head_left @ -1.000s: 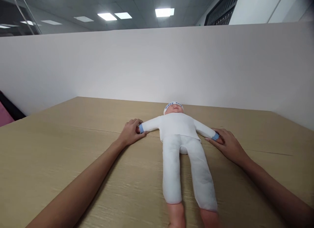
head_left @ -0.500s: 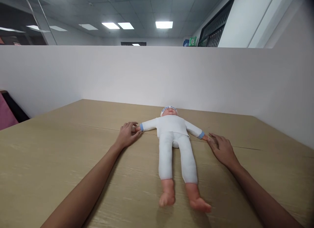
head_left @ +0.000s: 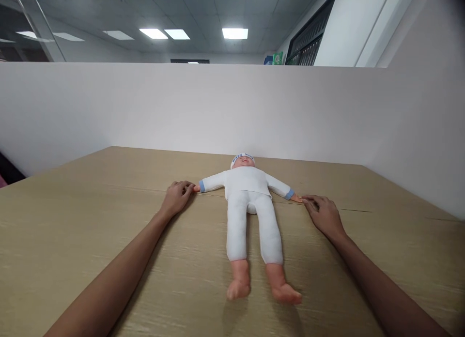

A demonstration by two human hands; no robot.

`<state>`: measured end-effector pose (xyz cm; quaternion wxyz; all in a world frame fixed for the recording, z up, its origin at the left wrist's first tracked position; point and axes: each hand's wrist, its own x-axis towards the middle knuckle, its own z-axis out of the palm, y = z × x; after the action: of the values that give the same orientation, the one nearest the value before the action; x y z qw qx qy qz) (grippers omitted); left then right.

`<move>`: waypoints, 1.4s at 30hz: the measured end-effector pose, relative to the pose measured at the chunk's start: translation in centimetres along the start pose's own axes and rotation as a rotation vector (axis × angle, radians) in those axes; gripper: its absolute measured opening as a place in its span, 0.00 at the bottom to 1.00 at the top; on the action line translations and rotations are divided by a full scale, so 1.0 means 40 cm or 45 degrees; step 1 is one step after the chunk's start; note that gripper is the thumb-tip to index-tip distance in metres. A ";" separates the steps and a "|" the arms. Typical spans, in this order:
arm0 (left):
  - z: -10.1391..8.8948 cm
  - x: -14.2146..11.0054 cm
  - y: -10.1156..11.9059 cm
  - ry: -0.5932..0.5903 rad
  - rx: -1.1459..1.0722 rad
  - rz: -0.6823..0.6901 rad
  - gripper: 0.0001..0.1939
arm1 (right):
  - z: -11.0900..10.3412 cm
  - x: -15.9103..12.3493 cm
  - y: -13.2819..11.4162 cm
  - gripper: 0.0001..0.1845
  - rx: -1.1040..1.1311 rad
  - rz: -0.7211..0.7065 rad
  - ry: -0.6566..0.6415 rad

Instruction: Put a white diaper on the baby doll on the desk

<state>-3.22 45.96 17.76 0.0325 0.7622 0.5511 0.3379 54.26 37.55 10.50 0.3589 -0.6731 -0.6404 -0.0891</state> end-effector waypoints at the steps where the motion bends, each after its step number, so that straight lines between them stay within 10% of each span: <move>1: 0.000 0.002 -0.002 0.000 -0.004 -0.012 0.25 | 0.000 0.002 -0.001 0.26 0.008 -0.002 -0.002; 33: 0.017 0.023 -0.029 -0.027 -0.009 -0.037 0.24 | -0.008 -0.001 -0.041 0.25 0.078 0.067 0.010; 42: -0.005 -0.031 0.039 0.226 -0.052 -0.095 0.20 | -0.050 -0.030 -0.152 0.24 0.124 0.189 0.387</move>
<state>-2.27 44.21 17.98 0.0118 0.7074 0.5729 0.4138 49.10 34.92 13.50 0.4893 -0.6792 -0.5308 -0.1320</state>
